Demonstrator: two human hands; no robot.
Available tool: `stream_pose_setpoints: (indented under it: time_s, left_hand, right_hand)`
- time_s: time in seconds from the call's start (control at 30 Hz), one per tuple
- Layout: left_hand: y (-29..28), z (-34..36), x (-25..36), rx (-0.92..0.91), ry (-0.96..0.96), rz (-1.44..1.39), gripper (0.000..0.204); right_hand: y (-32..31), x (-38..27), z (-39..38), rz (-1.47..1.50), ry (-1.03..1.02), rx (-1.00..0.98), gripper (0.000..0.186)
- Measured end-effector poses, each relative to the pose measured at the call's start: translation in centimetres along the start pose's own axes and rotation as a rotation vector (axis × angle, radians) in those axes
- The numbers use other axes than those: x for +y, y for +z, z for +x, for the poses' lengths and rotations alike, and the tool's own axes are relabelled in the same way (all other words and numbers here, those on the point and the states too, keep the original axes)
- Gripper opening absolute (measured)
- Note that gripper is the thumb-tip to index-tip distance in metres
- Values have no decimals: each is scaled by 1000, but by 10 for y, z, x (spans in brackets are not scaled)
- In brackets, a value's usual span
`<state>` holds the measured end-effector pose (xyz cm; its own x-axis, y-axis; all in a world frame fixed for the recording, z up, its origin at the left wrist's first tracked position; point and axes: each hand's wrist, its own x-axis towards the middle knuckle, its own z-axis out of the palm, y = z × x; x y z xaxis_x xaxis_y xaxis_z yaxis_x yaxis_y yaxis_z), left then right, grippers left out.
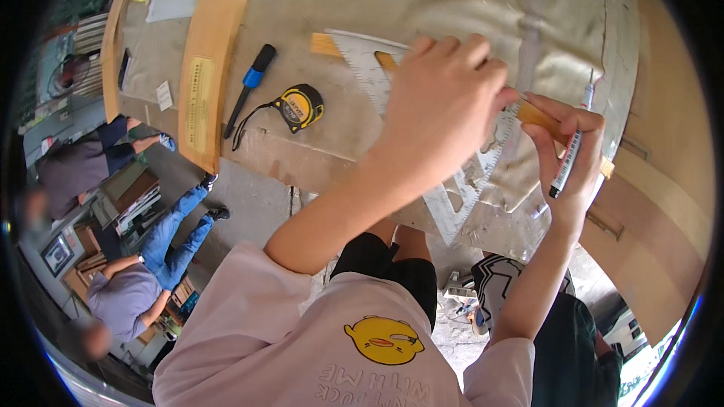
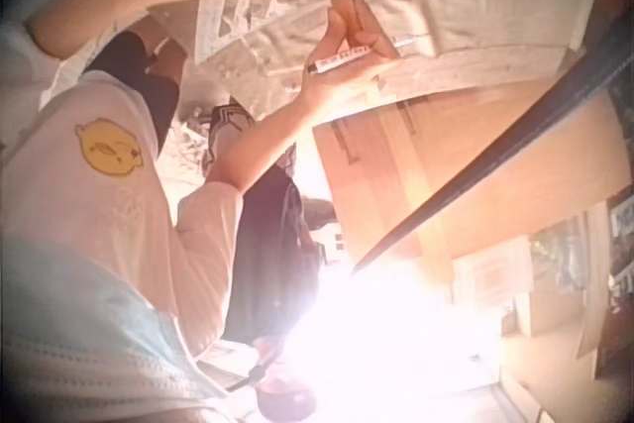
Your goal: The person measures a rectangular wooden board with a tape measure and marks it with a marker. They then use a speed square to draw straight lines on the board. The person handles the board, tape measure, marker, and speed square throughout the task.
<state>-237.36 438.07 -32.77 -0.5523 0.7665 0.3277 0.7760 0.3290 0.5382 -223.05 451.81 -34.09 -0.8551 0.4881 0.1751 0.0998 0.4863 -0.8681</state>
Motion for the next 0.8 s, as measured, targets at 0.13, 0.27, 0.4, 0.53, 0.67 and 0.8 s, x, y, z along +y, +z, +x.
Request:
stream_pose_setpoints:
  time_s: [0.13, 0.27, 0.4, 0.53, 0.67, 0.8]
  left_hand:
    - [-2, -4, -10, -16, 10, -60, 15]
    - [-4, 3, -9, -17, 42, -8, 12]
    - [-3, 3, -7, -60, 55, 43, 13]
    - [-5, 6, -6, -78, 74, 56, 14]
    - [-6, 6, -3, -94, 66, 68, 13]
    - [-7, 8, -5, -113, 62, 67, 11]
  right_hand:
    - [7, 10, -7, -116, -18, 66, 32]
    - [16, 6, -3, 40, -148, 178, 33]
    - [14, -6, -16, -150, -299, 415, 35]
    - [19, -30, -35, -398, -241, 502, 36]
    - [37, -25, -29, -337, -254, 561, 30]
    - [40, -26, -27, -398, -267, 461, 33]
